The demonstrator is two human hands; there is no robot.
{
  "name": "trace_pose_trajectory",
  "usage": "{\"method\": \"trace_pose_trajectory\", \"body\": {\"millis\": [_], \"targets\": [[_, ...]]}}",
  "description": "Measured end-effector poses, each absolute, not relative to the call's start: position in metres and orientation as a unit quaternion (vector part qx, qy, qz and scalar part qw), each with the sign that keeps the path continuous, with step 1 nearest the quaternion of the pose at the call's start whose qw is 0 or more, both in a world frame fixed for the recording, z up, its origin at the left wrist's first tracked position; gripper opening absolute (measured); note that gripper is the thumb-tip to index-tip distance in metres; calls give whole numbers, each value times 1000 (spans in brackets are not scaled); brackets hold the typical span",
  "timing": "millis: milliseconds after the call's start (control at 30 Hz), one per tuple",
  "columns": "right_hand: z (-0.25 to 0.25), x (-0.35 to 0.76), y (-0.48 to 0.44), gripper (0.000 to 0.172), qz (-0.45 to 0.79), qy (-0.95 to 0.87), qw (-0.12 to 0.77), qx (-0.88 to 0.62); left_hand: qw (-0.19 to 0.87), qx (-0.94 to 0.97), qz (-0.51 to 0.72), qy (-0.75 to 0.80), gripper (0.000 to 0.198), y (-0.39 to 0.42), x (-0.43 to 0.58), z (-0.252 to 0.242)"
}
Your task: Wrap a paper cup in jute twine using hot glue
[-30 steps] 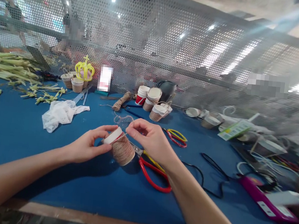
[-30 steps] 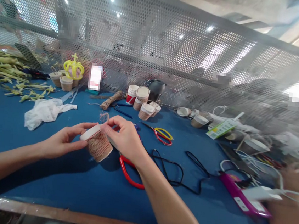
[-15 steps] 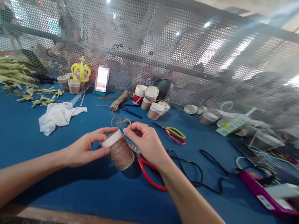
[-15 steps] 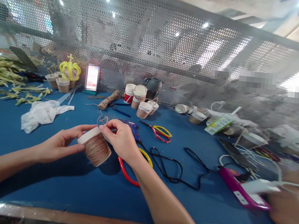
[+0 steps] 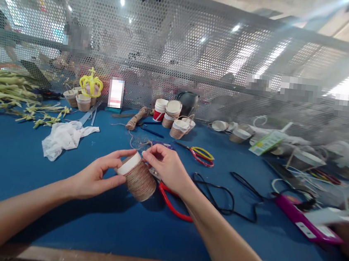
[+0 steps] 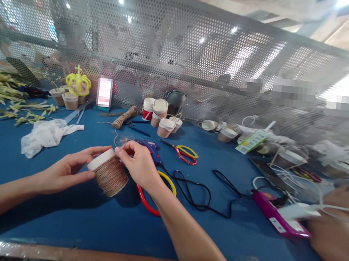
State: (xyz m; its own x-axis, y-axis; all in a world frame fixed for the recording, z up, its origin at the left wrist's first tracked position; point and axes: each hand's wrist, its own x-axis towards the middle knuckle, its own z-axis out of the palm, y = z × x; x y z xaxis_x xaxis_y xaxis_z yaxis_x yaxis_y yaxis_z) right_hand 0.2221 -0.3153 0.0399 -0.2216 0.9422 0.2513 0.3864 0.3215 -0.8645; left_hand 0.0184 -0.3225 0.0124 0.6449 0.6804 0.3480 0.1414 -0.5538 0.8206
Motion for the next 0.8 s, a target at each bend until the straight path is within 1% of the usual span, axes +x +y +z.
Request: {"method": "trace_pose_trajectory", "body": {"millis": [267, 500, 667, 800], "targets": [[40, 221, -315, 19, 335, -710, 396, -476, 406, 812, 338, 247, 9, -324, 19, 14], [38, 215, -325, 19, 284, -726, 360, -512, 400, 816, 349, 230, 7, -324, 19, 13], [35, 212, -327, 21, 277, -715, 353, -536, 391, 823, 336, 239, 9, -323, 18, 15], [36, 212, -327, 20, 240, -726, 354, -538, 405, 820, 326, 238, 14, -323, 18, 16]]}}
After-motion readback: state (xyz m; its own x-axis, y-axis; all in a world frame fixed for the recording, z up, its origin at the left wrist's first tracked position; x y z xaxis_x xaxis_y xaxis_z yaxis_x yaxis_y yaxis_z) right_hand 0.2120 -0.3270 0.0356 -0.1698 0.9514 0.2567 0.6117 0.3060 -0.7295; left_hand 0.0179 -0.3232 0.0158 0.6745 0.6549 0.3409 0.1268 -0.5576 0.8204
